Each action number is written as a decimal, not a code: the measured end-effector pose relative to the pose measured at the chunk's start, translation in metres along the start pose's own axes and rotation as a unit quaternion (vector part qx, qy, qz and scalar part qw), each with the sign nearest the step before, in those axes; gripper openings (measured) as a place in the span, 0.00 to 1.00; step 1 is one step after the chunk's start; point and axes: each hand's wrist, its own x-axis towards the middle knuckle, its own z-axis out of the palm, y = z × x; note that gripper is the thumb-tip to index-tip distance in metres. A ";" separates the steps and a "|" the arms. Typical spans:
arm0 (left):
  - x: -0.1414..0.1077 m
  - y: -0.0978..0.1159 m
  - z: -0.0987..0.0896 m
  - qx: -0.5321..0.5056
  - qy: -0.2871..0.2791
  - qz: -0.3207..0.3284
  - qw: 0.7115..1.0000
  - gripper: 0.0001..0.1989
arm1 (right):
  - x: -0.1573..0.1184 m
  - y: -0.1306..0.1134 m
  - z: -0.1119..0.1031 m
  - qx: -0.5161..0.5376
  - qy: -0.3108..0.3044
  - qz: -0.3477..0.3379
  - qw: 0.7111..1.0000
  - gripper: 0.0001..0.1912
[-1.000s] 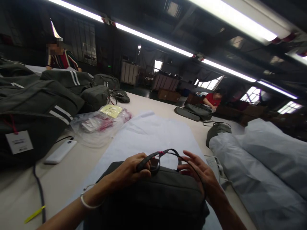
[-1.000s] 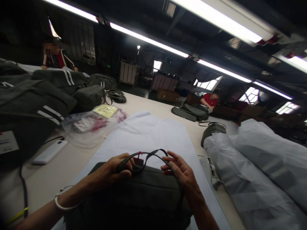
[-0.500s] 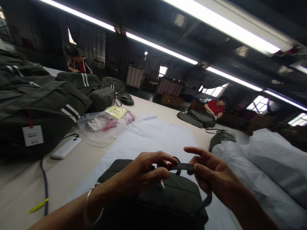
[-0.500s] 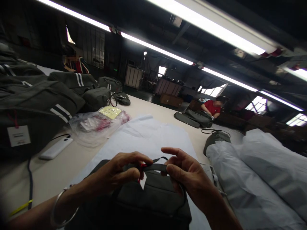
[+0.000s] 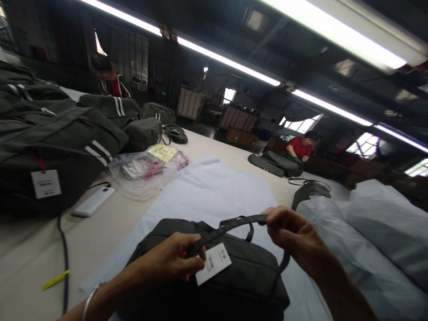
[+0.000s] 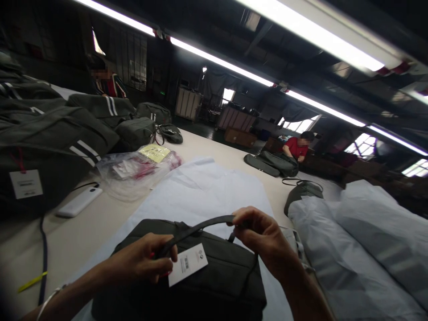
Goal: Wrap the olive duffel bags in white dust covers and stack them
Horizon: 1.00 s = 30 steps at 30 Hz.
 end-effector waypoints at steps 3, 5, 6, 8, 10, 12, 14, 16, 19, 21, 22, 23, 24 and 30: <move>0.013 -0.005 -0.001 0.138 0.131 0.031 0.981 0.06 | 0.013 0.014 0.002 -0.226 -0.015 -0.133 0.965 0.05; 0.023 -0.008 -0.001 0.251 0.197 0.060 0.946 0.07 | 0.023 0.027 0.006 -0.386 -0.023 -0.239 0.891 0.12; 0.027 -0.010 -0.001 0.283 0.214 0.064 0.933 0.07 | 0.028 0.034 0.010 -0.452 -0.031 -0.287 0.844 0.15; 0.032 -0.012 0.000 0.299 0.233 0.058 0.924 0.06 | 0.033 0.048 0.022 -0.543 -0.043 -0.353 0.761 0.18; 0.032 -0.013 0.001 0.275 0.241 0.058 0.929 0.05 | 0.031 0.057 0.040 -0.582 -0.044 -0.384 0.716 0.17; 0.028 -0.015 0.001 0.222 0.241 0.072 0.942 0.04 | 0.020 0.061 0.060 -0.571 -0.032 -0.402 0.715 0.16; 0.023 -0.019 0.001 0.160 0.238 0.086 0.954 0.03 | 0.004 0.061 0.077 -0.533 -0.035 -0.398 0.746 0.15; 0.018 -0.024 0.001 0.115 0.232 0.104 0.960 0.03 | -0.009 0.061 0.089 -0.504 -0.056 -0.329 0.796 0.13; 0.012 -0.028 0.001 0.074 0.201 0.171 0.962 0.05 | -0.017 0.065 0.095 -0.490 -0.134 -0.162 0.846 0.22; 0.008 -0.029 0.002 0.065 0.179 0.212 0.959 0.05 | -0.014 0.068 0.093 -0.480 -0.182 -0.097 0.853 0.25; 0.006 -0.028 0.003 0.065 0.170 0.224 0.957 0.05 | -0.011 0.068 0.091 -0.475 -0.196 -0.081 0.854 0.24; 0.004 -0.028 0.003 0.068 0.161 0.232 0.957 0.05 | -0.009 0.068 0.089 -0.470 -0.204 -0.067 0.856 0.22; 0.001 -0.027 0.004 0.072 0.154 0.239 0.956 0.05 | -0.006 0.066 0.086 -0.467 -0.208 -0.052 0.858 0.18; -0.019 -0.017 0.004 0.123 0.116 0.305 0.937 0.05 | 0.008 0.038 0.084 -0.435 -0.130 0.003 0.891 0.04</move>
